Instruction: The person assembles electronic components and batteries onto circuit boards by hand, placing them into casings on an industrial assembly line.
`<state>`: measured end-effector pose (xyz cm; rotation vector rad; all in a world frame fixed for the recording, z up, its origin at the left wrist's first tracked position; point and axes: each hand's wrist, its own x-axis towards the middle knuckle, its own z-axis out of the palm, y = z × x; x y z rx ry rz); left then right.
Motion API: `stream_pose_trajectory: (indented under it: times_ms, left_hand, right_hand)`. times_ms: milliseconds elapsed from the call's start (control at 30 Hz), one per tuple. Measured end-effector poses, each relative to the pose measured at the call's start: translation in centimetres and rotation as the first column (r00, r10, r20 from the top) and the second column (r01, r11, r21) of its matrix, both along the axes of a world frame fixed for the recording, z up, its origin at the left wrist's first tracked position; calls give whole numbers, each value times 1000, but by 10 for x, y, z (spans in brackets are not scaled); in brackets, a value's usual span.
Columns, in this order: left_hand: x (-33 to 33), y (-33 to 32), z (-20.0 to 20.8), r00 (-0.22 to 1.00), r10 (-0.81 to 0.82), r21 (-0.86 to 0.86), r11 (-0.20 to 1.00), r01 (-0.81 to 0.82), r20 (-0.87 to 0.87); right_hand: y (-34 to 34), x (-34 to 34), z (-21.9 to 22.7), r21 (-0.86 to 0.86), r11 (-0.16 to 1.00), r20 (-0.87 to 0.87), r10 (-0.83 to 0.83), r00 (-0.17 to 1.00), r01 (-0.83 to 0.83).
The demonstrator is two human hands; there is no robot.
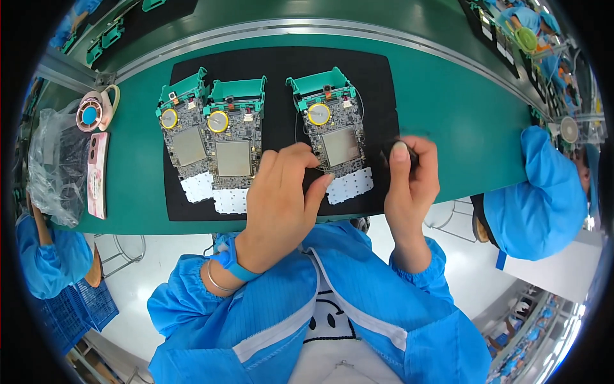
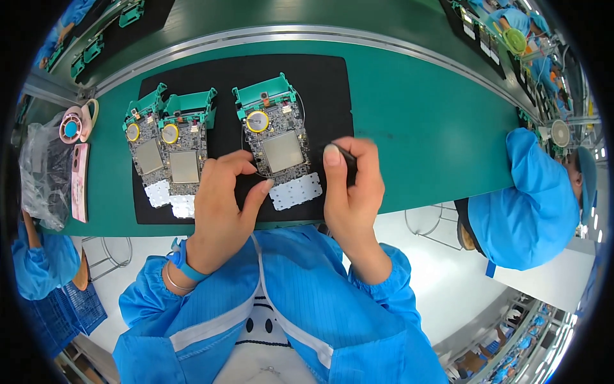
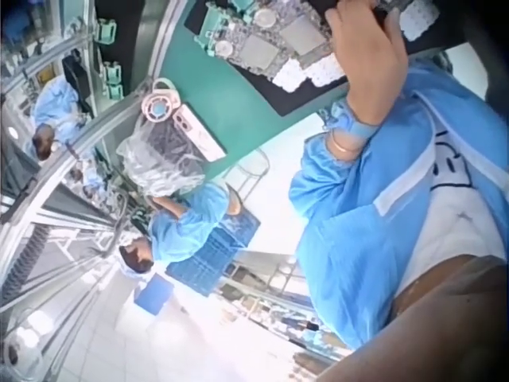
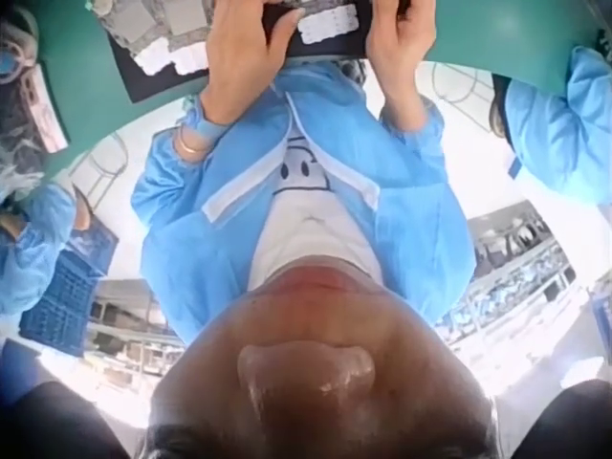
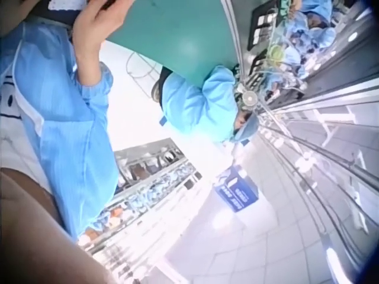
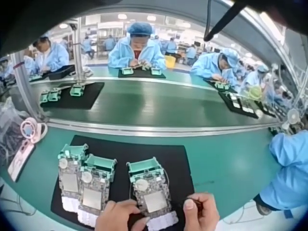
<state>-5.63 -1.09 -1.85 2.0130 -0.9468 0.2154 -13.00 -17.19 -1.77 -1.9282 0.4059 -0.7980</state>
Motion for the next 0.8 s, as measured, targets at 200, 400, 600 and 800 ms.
stream_pose_trajectory:
  times_ms: [200, 400, 600, 800]
  left_hand:
    - [-4, -14, -9, 999, -19, -20, 1000, 18, -47]
    - [-4, -19, -11, 995, 7, 4, 1000, -7, -102]
    - [-4, -21, -9, 988, -7, 13, 1000, 9, -157]
    - [-2, -21, -10, 989, 2, 35, 999, 3, -145]
  right_hand:
    - [21, -10, -22, 9, 997, -52, 76, 996, -75]
    - [18, -9, -18, -114, 990, -137, 62, 989, -78]
    - [18, -8, -20, -183, 981, -117, 35, 993, -56]
    - [19, -4, -25, -370, 928, -90, 13, 996, -46]
